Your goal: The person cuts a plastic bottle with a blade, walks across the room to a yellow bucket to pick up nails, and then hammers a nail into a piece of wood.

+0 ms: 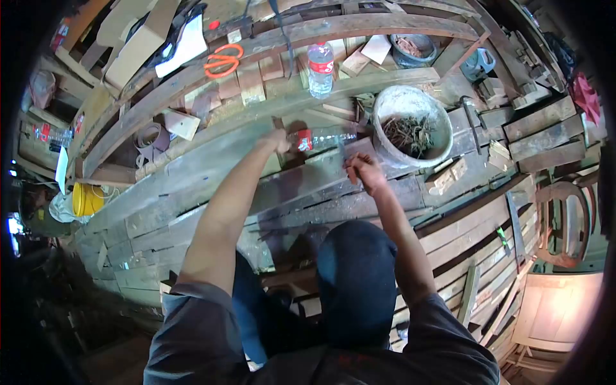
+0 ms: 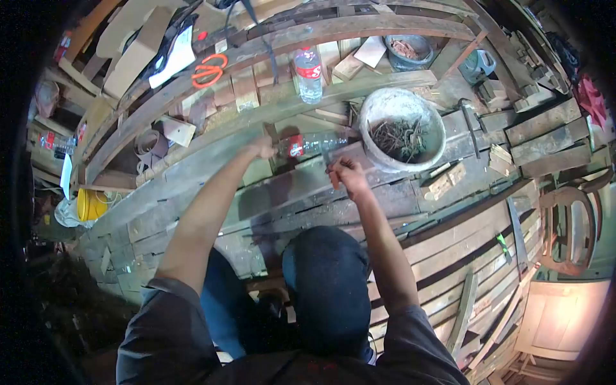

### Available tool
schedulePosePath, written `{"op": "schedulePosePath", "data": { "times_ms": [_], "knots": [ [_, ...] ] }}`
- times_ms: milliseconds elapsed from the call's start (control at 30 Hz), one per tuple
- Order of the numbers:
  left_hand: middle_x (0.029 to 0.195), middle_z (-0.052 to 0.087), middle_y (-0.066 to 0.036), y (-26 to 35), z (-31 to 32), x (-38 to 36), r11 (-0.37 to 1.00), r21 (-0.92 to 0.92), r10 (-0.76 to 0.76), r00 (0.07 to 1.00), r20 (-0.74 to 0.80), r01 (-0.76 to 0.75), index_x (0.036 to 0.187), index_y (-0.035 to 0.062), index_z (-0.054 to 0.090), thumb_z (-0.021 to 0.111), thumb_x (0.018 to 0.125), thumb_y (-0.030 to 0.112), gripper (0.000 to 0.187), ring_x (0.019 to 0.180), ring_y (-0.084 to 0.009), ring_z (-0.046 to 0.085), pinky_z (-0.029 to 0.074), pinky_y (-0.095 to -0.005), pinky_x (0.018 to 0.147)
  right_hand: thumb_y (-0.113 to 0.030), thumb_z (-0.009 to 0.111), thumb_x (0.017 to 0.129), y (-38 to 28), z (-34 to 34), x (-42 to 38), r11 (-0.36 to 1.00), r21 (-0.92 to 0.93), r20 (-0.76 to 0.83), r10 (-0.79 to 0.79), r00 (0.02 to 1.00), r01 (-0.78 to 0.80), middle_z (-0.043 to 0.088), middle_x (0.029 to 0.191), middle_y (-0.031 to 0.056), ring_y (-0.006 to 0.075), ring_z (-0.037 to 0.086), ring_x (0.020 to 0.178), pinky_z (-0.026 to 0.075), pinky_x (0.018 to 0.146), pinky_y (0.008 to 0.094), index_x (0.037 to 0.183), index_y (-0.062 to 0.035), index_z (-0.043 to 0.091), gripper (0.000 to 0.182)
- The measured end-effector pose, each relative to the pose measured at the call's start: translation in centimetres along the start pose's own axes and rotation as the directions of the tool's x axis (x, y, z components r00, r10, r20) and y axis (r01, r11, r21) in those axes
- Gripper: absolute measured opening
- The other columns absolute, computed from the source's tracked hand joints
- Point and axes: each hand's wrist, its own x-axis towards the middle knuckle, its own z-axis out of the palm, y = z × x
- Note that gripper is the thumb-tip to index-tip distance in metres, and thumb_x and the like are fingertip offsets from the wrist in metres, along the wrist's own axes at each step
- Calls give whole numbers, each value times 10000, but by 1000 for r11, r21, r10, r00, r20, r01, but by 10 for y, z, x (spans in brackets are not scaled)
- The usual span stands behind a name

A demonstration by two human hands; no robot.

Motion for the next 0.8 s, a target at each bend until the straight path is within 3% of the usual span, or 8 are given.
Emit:
{"op": "schedulePosePath", "data": {
  "times_ms": [267,500,533,600,633,667,733,800],
  "knots": [
    [1396,500,-218,21,97,43,982,-186,-50,995,-86,33,1354,47,498,577,901,371,563,1342,-368,424,338,-472,1107,-62,611,851,50,-9,60,988,-138,3,76,997,-75,586,615,75,158,498,449,393,469,296,783,16,617,103],
    [1393,431,-215,43,114,106,983,-135,57,910,-411,-122,1308,19,438,640,874,379,598,1319,-402,370,325,-535,1090,-89,551,920,81,-3,62,994,-112,-90,-20,996,10,526,587,49,149,490,444,384,413,296,819,-5,581,135],
    [1596,157,-176,40,120,143,983,-150,69,967,-246,-109,1526,62,160,629,872,455,896,1434,-390,236,225,-492,1174,-101,555,928,93,-9,57,991,-130,-83,-48,995,37,530,608,48,147,494,464,377,407,290,848,-3,581,129],
    [1630,10,-139,49,128,168,989,-66,110,952,-287,-134,1561,118,120,575,887,508,901,1462,-373,189,223,-493,1178,-127,585,929,101,-12,32,1000,-19,-147,7,989,-10,563,706,46,139,518,546,395,445,271,901,-29,584,102],
    [1625,81,-137,58,142,187,995,-83,29,966,-256,-52,1549,118,172,571,887,519,871,1468,-373,173,198,-486,1186,-112,613,923,92,-7,16,994,-96,-226,27,974,-50,590,781,60,122,532,621,423,487,273,938,-38,577,84],
    [1560,273,-208,61,106,167,959,-274,114,987,112,-80,1526,41,217,587,864,446,860,1455,-342,245,223,-453,1182,-106,616,920,113,-28,15,999,-32,-135,26,990,-31,598,815,59,124,544,665,436,518,272,944,-34,576,85],
    [1505,379,-193,78,131,167,985,-167,-69,970,-234,30,1464,91,368,676,799,455,818,1369,-341,406,331,-450,1123,-74,616,909,131,-42,6,995,-58,-126,-84,988,78,594,791,65,138,534,645,429,522,269,888,-29,570,68],
    [1523,339,-177,67,152,186,980,-199,-90,939,-333,24,1473,128,368,643,838,435,757,1422,-363,278,186,-506,1176,-66,611,913,135,-48,-1,988,-28,-45,-151,987,150,590,789,81,127,515,600,418,490,266,866,-37,565,72]
  ]
}}
